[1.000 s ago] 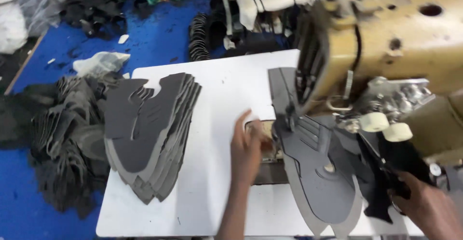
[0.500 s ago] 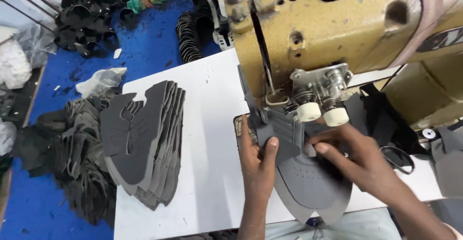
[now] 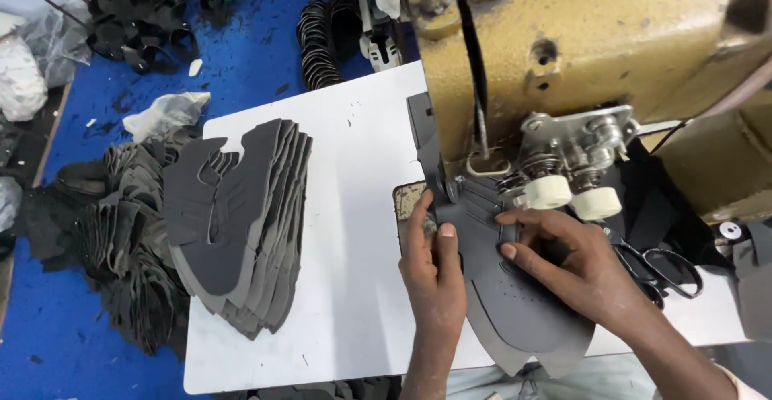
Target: The person operates a sewing machine to stitch grey shoe parts, guiding the material under the needle. They then use scissors to cut the thread and trim the edges of the finished pieces before repeating the process with additional parts.
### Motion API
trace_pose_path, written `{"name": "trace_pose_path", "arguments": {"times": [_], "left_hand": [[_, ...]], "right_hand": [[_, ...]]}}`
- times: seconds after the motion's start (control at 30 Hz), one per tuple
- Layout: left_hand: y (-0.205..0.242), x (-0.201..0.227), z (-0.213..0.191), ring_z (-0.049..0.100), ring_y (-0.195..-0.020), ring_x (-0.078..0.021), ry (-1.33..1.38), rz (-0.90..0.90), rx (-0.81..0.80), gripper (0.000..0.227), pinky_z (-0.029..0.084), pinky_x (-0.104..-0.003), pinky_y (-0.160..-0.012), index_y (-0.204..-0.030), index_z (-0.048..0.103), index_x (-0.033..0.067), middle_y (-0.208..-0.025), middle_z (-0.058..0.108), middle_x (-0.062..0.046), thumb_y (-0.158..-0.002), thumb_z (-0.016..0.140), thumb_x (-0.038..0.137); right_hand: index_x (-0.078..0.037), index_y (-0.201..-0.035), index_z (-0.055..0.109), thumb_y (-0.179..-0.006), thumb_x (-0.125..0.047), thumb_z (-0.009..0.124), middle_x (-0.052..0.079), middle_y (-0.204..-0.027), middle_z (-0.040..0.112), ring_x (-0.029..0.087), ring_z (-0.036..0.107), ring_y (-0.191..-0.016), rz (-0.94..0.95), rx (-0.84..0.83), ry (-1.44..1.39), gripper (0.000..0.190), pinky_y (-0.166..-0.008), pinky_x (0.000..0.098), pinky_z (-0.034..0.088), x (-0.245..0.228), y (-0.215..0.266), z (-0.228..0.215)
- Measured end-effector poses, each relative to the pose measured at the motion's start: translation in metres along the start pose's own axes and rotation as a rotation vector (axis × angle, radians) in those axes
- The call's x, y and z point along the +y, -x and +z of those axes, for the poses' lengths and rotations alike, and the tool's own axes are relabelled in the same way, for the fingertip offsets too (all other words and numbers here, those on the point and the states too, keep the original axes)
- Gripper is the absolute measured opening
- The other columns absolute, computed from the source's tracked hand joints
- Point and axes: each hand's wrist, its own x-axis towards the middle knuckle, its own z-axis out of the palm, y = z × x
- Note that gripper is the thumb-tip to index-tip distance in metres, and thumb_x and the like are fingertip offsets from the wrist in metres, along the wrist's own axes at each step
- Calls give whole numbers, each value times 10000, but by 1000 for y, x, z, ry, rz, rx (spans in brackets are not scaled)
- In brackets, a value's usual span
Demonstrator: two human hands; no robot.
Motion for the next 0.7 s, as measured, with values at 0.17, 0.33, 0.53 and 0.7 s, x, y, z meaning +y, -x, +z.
{"name": "trace_pose_path", "arguments": {"times": [0.17, 0.33, 0.53, 0.7], "left_hand": [[-2, -15, 3, 370, -636, -42, 177, 62, -8, 454, 333, -244, -570, -1502, 515, 14, -730, 474, 44, -1078, 499, 177], [-9, -12, 5, 365, -640, -39, 202, 44, -2, 453, 336, -240, -562, -1493, 515, 15, -807, 529, 51, -1066, 505, 165], [-14, -17, 5, 370, -612, -38, 123, 79, 24, 460, 324, -249, -540, -1496, 530, 21, -719, 455, 48, -1064, 544, 180], [-6, -11, 5, 328, -536, -43, 7, 94, 68, 495, 289, -271, -487, -1488, 541, 25, -577, 384, 59, -1030, 602, 202]], "right_hand": [[-116, -1194, 763, -819, -144, 794, 7, -749, 658, 63, 553, -620, 21, 18, -40, 377, -521, 242, 480, 8, -3, 3], [-46, -1081, 760, -887, -141, 802, -34, -955, 700, 65, 543, -665, 67, 2, -53, 220, -552, 242, 499, 35, -8, 6], [-85, -1218, 744, -854, -156, 772, -11, -766, 631, 63, 584, -703, 134, 12, -115, 372, -603, 252, 517, 20, -14, 7], [-78, -1199, 755, -868, -168, 758, -9, -818, 693, 79, 626, -760, 235, 39, -149, 344, -651, 272, 553, 12, -21, 8]]}}
